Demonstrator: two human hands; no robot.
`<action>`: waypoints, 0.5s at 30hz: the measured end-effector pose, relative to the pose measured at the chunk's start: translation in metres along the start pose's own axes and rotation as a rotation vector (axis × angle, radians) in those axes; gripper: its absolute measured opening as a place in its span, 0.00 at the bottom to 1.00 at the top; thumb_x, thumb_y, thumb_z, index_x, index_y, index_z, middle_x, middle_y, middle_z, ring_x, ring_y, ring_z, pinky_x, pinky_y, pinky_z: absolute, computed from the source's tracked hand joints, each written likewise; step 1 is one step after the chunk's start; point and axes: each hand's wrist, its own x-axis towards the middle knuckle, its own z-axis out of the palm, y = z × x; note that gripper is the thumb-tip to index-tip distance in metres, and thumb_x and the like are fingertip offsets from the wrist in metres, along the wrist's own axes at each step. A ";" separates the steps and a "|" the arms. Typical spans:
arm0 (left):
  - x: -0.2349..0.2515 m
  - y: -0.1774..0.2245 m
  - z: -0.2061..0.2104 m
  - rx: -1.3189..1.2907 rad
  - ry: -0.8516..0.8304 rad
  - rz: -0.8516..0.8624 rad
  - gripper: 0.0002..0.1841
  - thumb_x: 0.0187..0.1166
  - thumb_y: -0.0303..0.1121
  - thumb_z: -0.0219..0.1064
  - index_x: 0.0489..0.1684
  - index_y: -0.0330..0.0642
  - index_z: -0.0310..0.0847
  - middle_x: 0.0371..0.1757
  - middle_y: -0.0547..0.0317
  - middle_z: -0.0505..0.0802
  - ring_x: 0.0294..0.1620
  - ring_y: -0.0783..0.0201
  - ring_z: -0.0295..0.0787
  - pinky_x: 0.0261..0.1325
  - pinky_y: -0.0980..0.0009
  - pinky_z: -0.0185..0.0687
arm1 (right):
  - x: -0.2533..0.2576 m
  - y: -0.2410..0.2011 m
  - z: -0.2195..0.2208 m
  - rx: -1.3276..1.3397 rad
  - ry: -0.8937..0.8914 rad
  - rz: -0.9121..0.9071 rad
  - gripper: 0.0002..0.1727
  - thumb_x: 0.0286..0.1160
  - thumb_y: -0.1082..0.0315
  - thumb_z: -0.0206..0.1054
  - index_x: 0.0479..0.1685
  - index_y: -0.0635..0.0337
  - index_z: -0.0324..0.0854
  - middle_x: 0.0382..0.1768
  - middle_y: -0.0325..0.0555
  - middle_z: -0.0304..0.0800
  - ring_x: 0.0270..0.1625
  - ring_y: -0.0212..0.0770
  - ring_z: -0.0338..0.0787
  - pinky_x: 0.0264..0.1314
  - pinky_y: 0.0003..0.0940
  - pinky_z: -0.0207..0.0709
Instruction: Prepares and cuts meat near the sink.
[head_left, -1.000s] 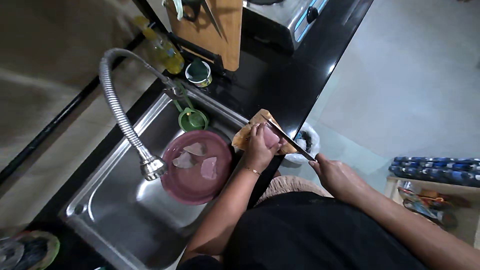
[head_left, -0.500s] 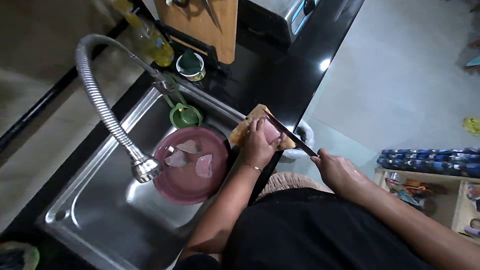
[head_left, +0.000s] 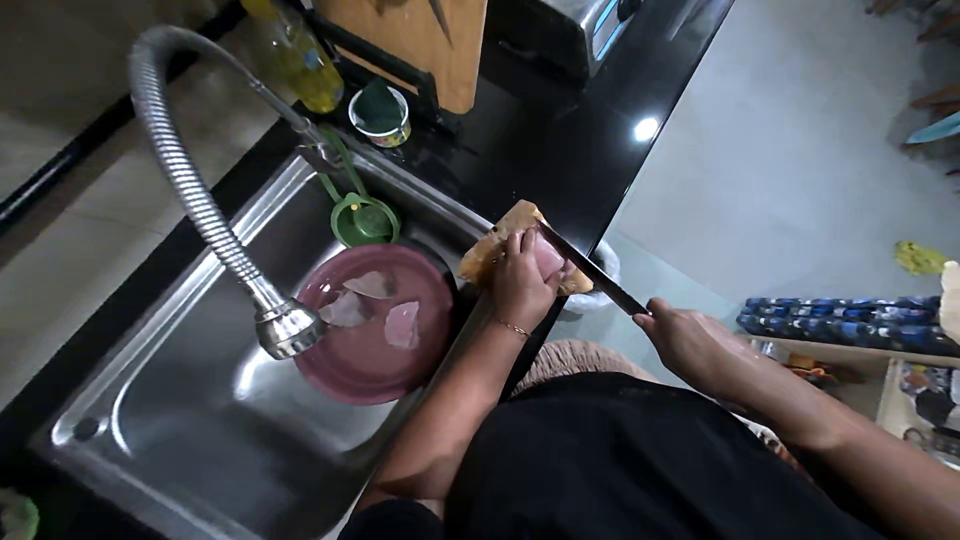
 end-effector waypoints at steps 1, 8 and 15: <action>0.000 0.001 0.000 -0.003 -0.002 0.002 0.44 0.66 0.38 0.84 0.86 0.36 0.66 0.84 0.38 0.73 0.78 0.39 0.76 0.77 0.44 0.74 | 0.005 -0.004 -0.004 0.015 -0.003 -0.013 0.24 0.97 0.52 0.42 0.60 0.66 0.73 0.39 0.60 0.84 0.46 0.60 0.90 0.50 0.56 0.81; -0.001 0.002 -0.001 0.041 0.019 0.029 0.44 0.66 0.40 0.84 0.85 0.34 0.67 0.80 0.36 0.76 0.79 0.39 0.75 0.79 0.44 0.72 | 0.045 -0.036 -0.022 0.042 -0.012 -0.047 0.26 0.97 0.51 0.42 0.59 0.66 0.75 0.40 0.59 0.84 0.39 0.53 0.90 0.45 0.50 0.84; -0.001 0.002 0.003 0.058 0.063 0.044 0.41 0.66 0.31 0.82 0.83 0.34 0.69 0.80 0.37 0.76 0.75 0.38 0.78 0.74 0.43 0.77 | 0.064 -0.066 -0.026 0.012 0.037 0.007 0.26 0.96 0.48 0.46 0.65 0.65 0.72 0.43 0.60 0.86 0.38 0.55 0.92 0.41 0.51 0.86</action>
